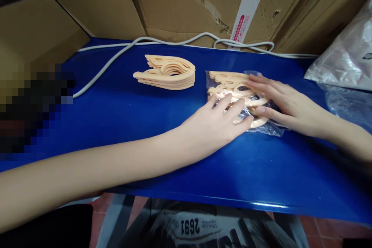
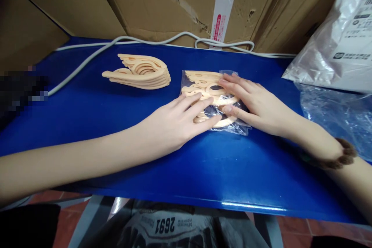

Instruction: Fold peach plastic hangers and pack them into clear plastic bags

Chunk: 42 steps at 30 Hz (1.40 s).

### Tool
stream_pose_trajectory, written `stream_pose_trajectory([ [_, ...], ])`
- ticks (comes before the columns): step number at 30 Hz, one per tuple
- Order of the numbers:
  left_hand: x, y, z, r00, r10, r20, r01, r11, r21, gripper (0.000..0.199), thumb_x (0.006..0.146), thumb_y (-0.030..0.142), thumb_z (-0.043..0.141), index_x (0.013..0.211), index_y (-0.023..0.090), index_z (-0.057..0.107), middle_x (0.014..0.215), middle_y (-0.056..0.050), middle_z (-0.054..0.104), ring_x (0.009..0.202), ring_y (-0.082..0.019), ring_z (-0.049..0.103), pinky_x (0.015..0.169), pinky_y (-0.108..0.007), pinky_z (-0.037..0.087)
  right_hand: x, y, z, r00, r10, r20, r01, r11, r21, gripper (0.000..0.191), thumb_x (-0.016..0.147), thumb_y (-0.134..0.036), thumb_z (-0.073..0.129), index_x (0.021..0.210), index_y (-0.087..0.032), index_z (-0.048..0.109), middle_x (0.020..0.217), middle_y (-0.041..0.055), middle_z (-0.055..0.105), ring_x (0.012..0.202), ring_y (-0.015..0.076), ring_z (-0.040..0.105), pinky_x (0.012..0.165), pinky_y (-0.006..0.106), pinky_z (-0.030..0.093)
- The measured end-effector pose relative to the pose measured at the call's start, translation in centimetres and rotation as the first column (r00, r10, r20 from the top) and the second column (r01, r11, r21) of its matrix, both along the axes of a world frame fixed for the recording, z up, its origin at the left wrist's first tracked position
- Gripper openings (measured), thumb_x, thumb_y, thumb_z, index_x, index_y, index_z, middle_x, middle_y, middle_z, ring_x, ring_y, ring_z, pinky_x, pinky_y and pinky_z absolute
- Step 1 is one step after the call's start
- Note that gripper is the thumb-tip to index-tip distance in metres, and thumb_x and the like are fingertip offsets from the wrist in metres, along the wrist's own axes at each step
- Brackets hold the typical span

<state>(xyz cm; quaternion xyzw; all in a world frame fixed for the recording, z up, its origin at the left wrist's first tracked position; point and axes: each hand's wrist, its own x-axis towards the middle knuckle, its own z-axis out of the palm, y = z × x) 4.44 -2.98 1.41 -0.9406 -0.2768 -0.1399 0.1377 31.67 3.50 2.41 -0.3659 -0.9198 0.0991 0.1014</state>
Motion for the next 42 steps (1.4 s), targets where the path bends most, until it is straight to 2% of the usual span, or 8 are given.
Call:
stream_pose_trajectory([
  [6, 1.5, 1.3, 0.0, 0.999, 0.052, -0.017, -0.053, 0.997, -0.052, 0.047, 0.108, 0.017, 0.045, 0.153, 0.024, 0.054, 0.154, -0.019, 0.056, 0.142, -0.038, 0.056, 0.114, -0.057, 0.049, -0.8, 1.0, -0.4, 0.997, -0.075, -0.037, 0.076, 0.997, 0.033, 0.056, 0.105, -0.050, 0.039, 0.158, -0.032, 0.048, 0.168, 0.0070, 0.043, 0.155, 0.0369, 0.037, 0.124, 0.064, 0.031],
  [17, 2.1, 1.6, 0.7, 0.992, 0.069, -0.105, -0.089, 0.977, -0.191, 0.050, 0.110, 0.016, 0.038, 0.158, 0.024, 0.047, 0.163, -0.021, 0.044, 0.152, -0.039, 0.042, 0.121, -0.062, 0.039, -2.0, 0.7, -0.6, 0.988, -0.134, 0.073, 0.122, 0.980, 0.158, 0.060, 0.107, -0.045, 0.027, 0.154, -0.016, 0.048, 0.163, 0.0209, 0.045, 0.151, 0.0405, 0.042, 0.117, 0.065, 0.038],
  [21, 1.3, 1.2, 1.2, 0.993, 0.033, -0.111, -0.061, 0.965, -0.256, 0.054, 0.106, 0.023, 0.051, 0.160, 0.019, 0.045, 0.166, -0.021, 0.039, 0.156, -0.039, 0.036, 0.126, -0.057, 0.032, -2.6, 0.5, -0.8, 0.981, -0.170, 0.090, 0.148, 0.967, 0.209, 0.061, 0.108, -0.045, 0.024, 0.152, -0.011, 0.051, 0.163, 0.0249, 0.044, 0.152, 0.0424, 0.041, 0.118, 0.065, 0.036],
  [28, -2.9, 3.5, 3.1, 0.999, 0.043, -0.003, -0.043, 0.974, -0.221, 0.057, 0.104, 0.032, 0.055, 0.157, 0.011, 0.045, 0.167, -0.020, 0.038, 0.159, -0.036, 0.031, 0.129, -0.060, 0.026, -3.3, 0.1, -0.8, 0.993, 0.018, 0.114, -0.046, 0.968, 0.246, 0.071, 0.104, -0.060, 0.036, 0.155, -0.012, 0.047, 0.167, 0.0250, 0.036, 0.156, 0.0419, 0.032, 0.121, 0.064, 0.033],
  [32, -7.7, 6.9, 3.1, 0.990, 0.143, 0.014, -0.136, 0.962, -0.235, 0.089, 0.093, 0.061, 0.069, 0.159, 0.011, 0.039, 0.169, -0.024, 0.031, 0.159, -0.046, 0.023, 0.126, -0.068, 0.025, -4.2, 0.7, -0.7, 0.987, -0.087, 0.133, 0.054, 0.970, 0.238, 0.076, 0.101, -0.068, 0.038, 0.155, -0.015, 0.050, 0.168, 0.0246, 0.035, 0.155, 0.0450, 0.034, 0.119, 0.065, 0.034],
  [35, -11.5, 9.4, 2.7, 0.980, 0.198, -0.008, -0.194, 0.951, -0.240, 0.102, 0.089, 0.074, 0.066, 0.162, 0.012, 0.033, 0.170, -0.026, 0.028, 0.157, -0.049, 0.026, 0.122, -0.072, 0.027, -4.4, 2.6, -0.5, 0.978, -0.142, 0.150, 0.107, 0.969, 0.220, 0.077, 0.103, -0.067, 0.035, 0.154, -0.013, 0.052, 0.168, 0.0260, 0.034, 0.156, 0.0462, 0.032, 0.121, 0.064, 0.030],
  [37, -13.4, 10.4, 2.5, 0.984, 0.179, 0.008, -0.171, 0.952, -0.255, 0.114, 0.081, 0.083, 0.066, 0.162, 0.009, 0.033, 0.164, -0.027, 0.038, 0.150, -0.049, 0.038, 0.116, -0.073, 0.035, -4.2, 4.5, -0.3, 0.971, -0.167, 0.171, 0.131, 0.970, 0.206, 0.078, 0.103, -0.067, 0.035, 0.155, -0.011, 0.050, 0.168, 0.0269, 0.033, 0.156, 0.0467, 0.031, 0.122, 0.064, 0.028],
  [42, -13.8, 9.3, 2.5, 0.975, 0.209, 0.075, -0.182, 0.946, -0.269, 0.114, 0.082, 0.087, 0.060, 0.160, 0.007, 0.035, 0.160, -0.026, 0.045, 0.146, -0.044, 0.045, 0.117, -0.069, 0.039, -3.0, 9.0, -0.5, 0.965, -0.214, 0.154, 0.176, 0.957, 0.229, 0.081, 0.105, -0.067, 0.026, 0.155, -0.008, 0.048, 0.167, 0.0246, 0.037, 0.154, 0.0425, 0.035, 0.123, 0.062, 0.029],
])
